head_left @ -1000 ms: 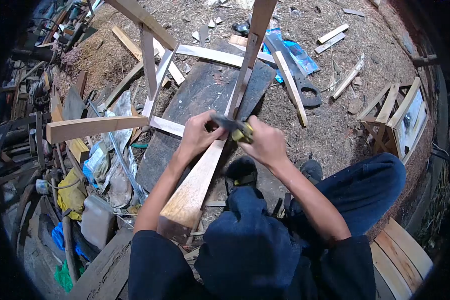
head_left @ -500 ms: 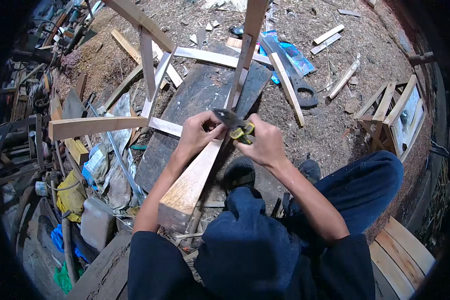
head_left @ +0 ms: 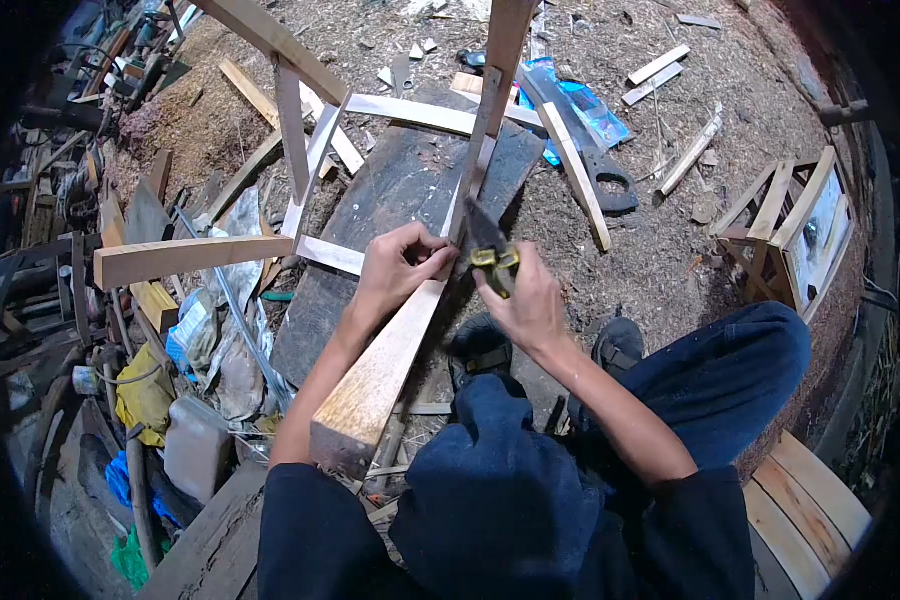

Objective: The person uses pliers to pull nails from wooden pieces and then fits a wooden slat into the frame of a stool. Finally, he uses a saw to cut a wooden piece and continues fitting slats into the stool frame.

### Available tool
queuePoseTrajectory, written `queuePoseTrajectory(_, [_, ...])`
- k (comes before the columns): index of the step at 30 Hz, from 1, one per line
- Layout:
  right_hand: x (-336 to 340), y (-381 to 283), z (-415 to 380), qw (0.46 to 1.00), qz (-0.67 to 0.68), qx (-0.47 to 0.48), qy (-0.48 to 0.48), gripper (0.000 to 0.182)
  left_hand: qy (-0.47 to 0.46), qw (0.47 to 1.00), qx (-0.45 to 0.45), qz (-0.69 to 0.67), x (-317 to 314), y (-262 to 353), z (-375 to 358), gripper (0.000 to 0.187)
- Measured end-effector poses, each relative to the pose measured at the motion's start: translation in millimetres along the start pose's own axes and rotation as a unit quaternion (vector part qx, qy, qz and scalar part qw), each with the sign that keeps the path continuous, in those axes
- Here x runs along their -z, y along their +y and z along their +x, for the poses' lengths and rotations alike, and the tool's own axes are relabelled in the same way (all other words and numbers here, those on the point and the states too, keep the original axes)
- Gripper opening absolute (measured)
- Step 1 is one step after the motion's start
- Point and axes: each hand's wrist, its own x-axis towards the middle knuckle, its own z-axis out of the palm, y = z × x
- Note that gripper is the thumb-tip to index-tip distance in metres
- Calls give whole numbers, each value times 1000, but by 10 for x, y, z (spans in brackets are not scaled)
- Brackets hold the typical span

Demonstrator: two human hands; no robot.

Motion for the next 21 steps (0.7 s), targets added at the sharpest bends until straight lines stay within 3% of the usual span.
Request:
queuePoseTrajectory(2, [-2,50,0,993,-31,26,-109,49,0,1000,-11,23,4,-76,17,20])
queuePoseTrajectory(4, [-13,50,9,993,-28,29,-110,48,-3,999,-19,47,13,-54,19,21])
queuePoseTrajectory(6, [-35,36,-1,999,25,-1,-27,47,14,999,-32,34,-10,-17,4,23])
queuePoseTrajectory(8, [-43,37,16,999,18,-25,-43,48,14,999,-31,25,-13,-92,4,23])
queuePoseTrajectory(10, [-34,54,38,985,-90,29,-143,48,9,999,-31,17,-23,-113,-5,23])
queuePoseTrajectory(11, [-23,53,31,986,-91,26,-141,48,9,1000,-18,3,-31,-117,-2,23])
queuePoseTrajectory(14, [-24,39,-13,1000,4,18,-12,48,12,1000,-16,17,-22,-76,-9,22])
queuePoseTrajectory(16, [-36,53,-8,998,-13,-13,-56,46,11,999,-26,47,-28,-75,-21,21])
queuePoseTrajectory(18, [-8,65,13,994,-38,37,-100,46,14,1000,-28,0,-32,-111,-8,20])
queuePoseTrajectory(21, [12,66,34,996,-19,19,-86,50,16,1000,-13,13,-38,-128,-15,19])
